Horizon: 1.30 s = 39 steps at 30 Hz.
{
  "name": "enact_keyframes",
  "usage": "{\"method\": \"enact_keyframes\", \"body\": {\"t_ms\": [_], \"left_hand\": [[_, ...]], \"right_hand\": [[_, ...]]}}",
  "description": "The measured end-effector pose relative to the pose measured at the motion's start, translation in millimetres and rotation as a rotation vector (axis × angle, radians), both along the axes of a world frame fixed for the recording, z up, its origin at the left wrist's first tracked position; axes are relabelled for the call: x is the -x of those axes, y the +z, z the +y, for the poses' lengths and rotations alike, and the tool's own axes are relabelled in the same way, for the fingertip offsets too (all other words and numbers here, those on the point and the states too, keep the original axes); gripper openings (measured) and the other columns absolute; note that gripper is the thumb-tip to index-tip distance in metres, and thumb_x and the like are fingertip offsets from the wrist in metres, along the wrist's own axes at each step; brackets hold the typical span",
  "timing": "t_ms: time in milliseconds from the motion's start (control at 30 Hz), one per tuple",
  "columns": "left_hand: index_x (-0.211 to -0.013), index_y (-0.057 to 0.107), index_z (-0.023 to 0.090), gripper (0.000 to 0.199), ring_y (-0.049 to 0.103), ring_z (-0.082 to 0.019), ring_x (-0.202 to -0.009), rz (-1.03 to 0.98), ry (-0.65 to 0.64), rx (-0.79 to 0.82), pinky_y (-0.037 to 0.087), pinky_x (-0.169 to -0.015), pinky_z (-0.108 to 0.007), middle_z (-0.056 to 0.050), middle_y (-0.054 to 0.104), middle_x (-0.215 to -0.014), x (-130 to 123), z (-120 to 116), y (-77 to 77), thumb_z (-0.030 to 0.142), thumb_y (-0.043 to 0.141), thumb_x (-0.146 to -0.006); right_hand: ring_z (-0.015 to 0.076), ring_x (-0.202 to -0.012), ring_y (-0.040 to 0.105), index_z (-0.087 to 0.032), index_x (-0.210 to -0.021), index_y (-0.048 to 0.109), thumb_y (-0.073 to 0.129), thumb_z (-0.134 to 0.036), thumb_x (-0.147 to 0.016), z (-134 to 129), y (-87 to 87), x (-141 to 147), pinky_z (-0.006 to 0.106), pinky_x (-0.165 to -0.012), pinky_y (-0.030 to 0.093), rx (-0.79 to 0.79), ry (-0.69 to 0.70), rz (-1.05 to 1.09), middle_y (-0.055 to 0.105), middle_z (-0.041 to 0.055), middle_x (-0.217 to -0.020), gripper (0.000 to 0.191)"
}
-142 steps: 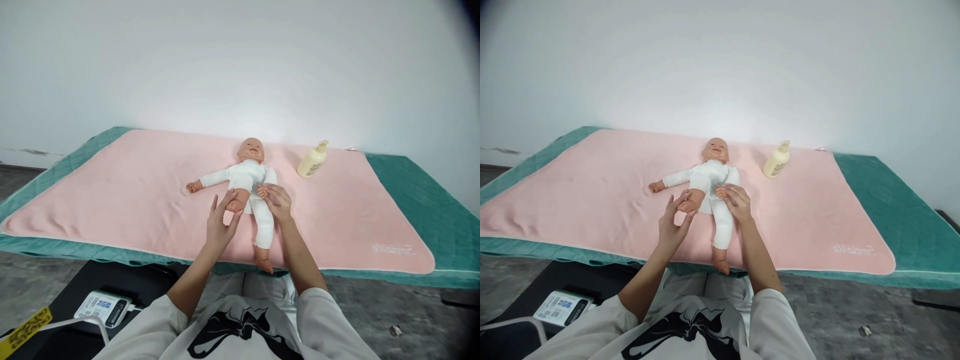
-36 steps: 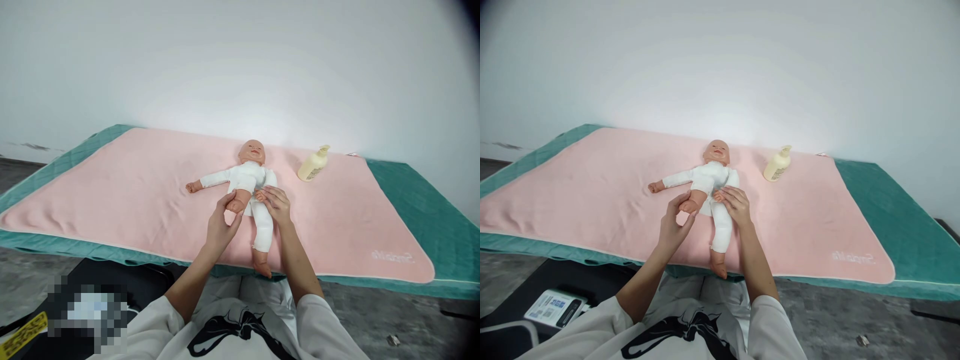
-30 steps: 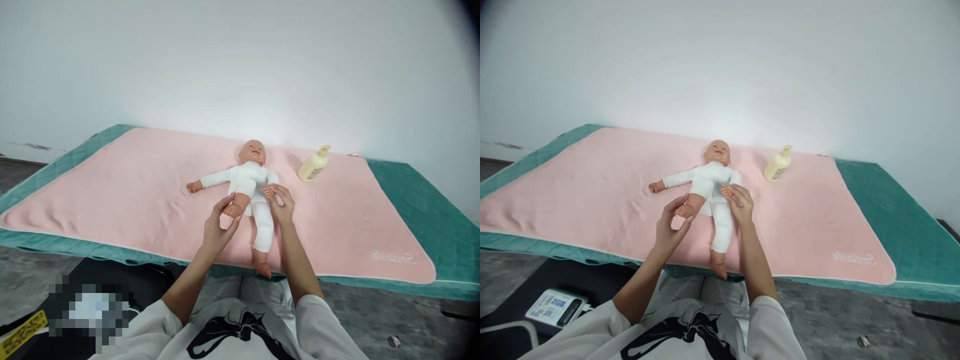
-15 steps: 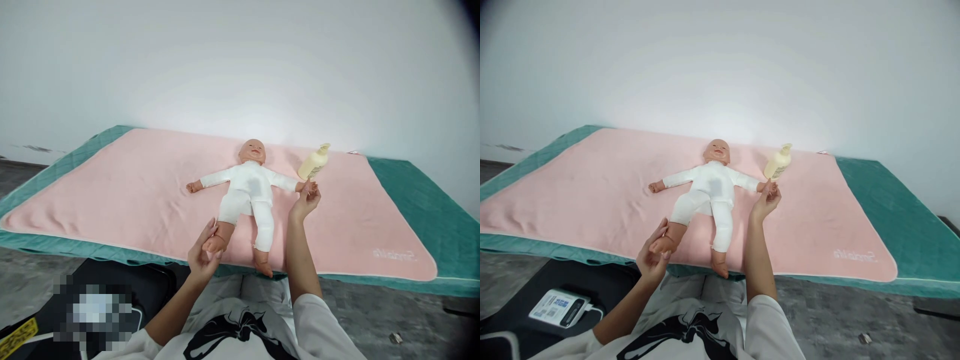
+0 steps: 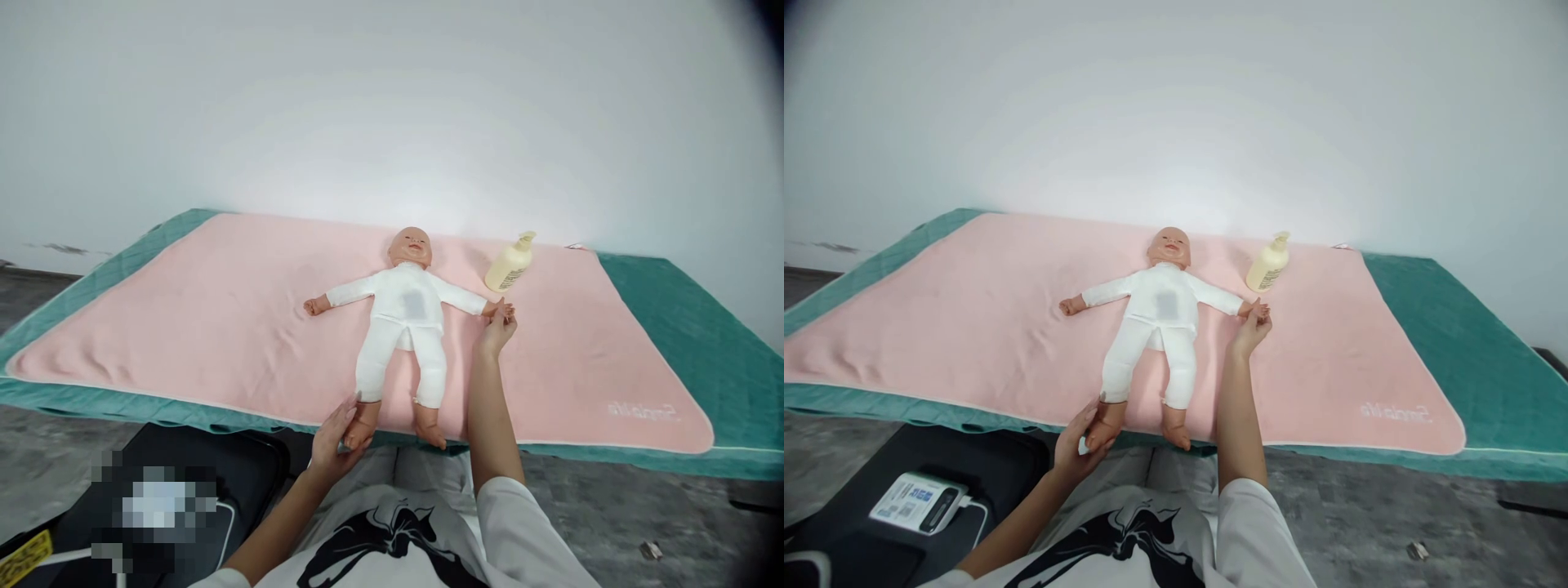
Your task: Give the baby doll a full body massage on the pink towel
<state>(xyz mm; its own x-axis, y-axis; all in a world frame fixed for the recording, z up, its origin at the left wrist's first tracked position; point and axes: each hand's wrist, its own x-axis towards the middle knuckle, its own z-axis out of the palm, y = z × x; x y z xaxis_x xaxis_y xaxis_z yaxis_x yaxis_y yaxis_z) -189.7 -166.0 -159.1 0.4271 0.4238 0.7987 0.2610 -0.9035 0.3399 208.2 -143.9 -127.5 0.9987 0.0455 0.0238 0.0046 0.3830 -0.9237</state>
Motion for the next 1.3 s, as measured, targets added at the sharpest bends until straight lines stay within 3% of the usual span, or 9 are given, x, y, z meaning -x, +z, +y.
{"method": "enact_keyframes", "body": {"t_ms": [200, 500, 700, 833, 967, 1167, 1300], "left_hand": [[-0.121, 0.058, 0.022, 0.044, 0.071, -0.027, -0.101, 0.047, 0.029, 0.051, 0.063, -0.08, -0.039, -0.012, 0.072, -0.11, 0.6, -1.0, -9.2, 0.034, 0.071, -0.08], [-0.139, 0.043, 0.021, 0.058, 0.067, -0.029, -0.112, 0.005, -0.044, 0.079, 0.062, -0.084, -0.041, -0.017, 0.066, -0.124, 1.3, -1.6, -3.7, 0.026, 0.064, -0.085], [-0.142, 0.041, 0.023, 0.063, 0.065, -0.032, -0.114, -0.097, -0.14, 0.102, 0.061, -0.087, -0.048, -0.018, 0.063, -0.129, -1.2, 5.0, 6.1, 0.019, 0.065, -0.083], [-0.144, 0.039, 0.028, 0.069, 0.058, -0.034, -0.123, -0.161, -0.252, 0.158, 0.055, -0.098, -0.053, -0.015, 0.056, -0.14, -10.1, 17.3, 21.7, 0.02, 0.068, -0.082], [-0.146, 0.038, 0.024, 0.07, 0.054, -0.032, -0.128, -0.223, -0.32, 0.128, 0.05, -0.104, -0.054, -0.016, 0.053, -0.143, -27.3, 29.8, 46.9, 0.019, 0.067, -0.083], [-0.14, 0.044, 0.019, 0.058, 0.053, -0.031, -0.13, -0.179, -0.301, 0.138, 0.049, -0.104, -0.052, -0.019, 0.055, -0.14, -52.2, 41.3, 86.5, 0.021, 0.065, -0.086], [-0.133, 0.049, 0.017, 0.049, 0.052, -0.03, -0.131, -0.13, -0.273, 0.155, 0.045, -0.108, -0.055, -0.018, 0.057, -0.137, -64.5, 48.7, 104.2, 0.021, 0.064, -0.087]], "right_hand": [[0.0202, -0.123, 0.059, -0.018, -0.113, 0.047, 0.061, -0.045, -0.08, -1.7, 1.2, 0.3, 0.038, -0.101, 0.053, -0.021, 0.01, 0.003, 0.057, 0.0106, -0.131, 0.045], [0.0201, -0.126, 0.057, -0.017, -0.12, 0.047, 0.066, -0.039, -0.077, -3.7, 10.7, 9.2, 0.045, -0.11, 0.045, -0.096, 0.021, -0.069, 0.055, 0.0117, -0.135, 0.052], [0.0218, -0.128, 0.055, -0.017, -0.122, 0.049, 0.067, -0.038, -0.08, -6.1, 29.0, 24.1, 0.045, -0.112, 0.042, -0.077, 0.026, -0.251, 0.055, 0.0133, -0.135, 0.051], [0.0223, -0.12, 0.059, -0.018, -0.12, 0.051, 0.065, -0.04, -0.083, -7.2, 39.3, 39.9, 0.046, -0.105, 0.048, 0.009, 0.058, -0.445, 0.059, 0.0124, -0.126, 0.046], [0.0216, -0.111, 0.063, -0.018, -0.118, 0.053, 0.065, -0.04, -0.083, -8.1, 38.3, 50.3, 0.046, -0.101, 0.052, 0.06, 0.083, -0.633, 0.061, 0.0105, -0.116, 0.043], [0.0211, -0.103, 0.067, -0.021, -0.114, 0.059, 0.062, -0.028, -0.086, -11.5, 32.2, 60.1, 0.045, -0.092, 0.058, 0.176, 0.161, -1.067, 0.068, 0.0089, -0.108, 0.029], [0.0206, -0.104, 0.069, -0.024, -0.113, 0.063, 0.061, -0.021, -0.086, -11.4, 31.4, 63.7, 0.042, -0.086, 0.062, 0.197, 0.233, -1.246, 0.071, 0.008, -0.111, 0.027]]}}
